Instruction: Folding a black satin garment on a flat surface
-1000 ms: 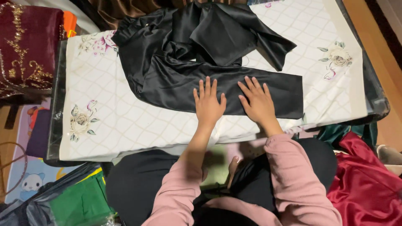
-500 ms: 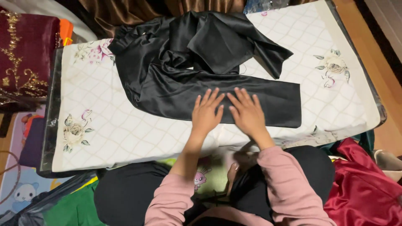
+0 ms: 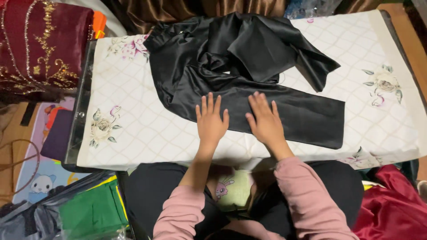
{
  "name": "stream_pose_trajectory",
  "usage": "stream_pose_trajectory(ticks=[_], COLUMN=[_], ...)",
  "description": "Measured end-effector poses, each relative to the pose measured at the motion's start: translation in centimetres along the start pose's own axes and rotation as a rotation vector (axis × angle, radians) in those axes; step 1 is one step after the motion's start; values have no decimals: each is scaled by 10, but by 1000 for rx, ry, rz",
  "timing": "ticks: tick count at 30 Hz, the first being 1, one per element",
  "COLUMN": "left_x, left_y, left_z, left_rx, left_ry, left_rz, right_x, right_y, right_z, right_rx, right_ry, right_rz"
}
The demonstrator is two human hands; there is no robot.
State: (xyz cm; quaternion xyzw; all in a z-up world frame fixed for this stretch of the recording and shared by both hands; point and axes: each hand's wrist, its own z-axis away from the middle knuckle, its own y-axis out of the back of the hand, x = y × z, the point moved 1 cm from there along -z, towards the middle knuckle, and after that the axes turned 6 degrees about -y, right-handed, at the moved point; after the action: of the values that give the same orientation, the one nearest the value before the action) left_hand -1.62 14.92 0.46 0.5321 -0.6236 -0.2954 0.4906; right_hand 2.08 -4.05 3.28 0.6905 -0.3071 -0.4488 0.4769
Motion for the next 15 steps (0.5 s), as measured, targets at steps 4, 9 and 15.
stream_pose_trajectory(ticks=[4, 9, 15], left_x=[-6, -6, -4], left_y=[-2, 0, -8], left_z=[0, 2, 2], left_rx=[60, -29, -11], left_ry=[-20, 19, -46], left_rz=[-8, 47, 56], right_x=[8, 11, 6], right_y=[-9, -13, -24], right_z=[-9, -7, -11], right_rx=[-32, -84, 1], right_ry=[-12, -102, -169], right_rz=[89, 77, 200])
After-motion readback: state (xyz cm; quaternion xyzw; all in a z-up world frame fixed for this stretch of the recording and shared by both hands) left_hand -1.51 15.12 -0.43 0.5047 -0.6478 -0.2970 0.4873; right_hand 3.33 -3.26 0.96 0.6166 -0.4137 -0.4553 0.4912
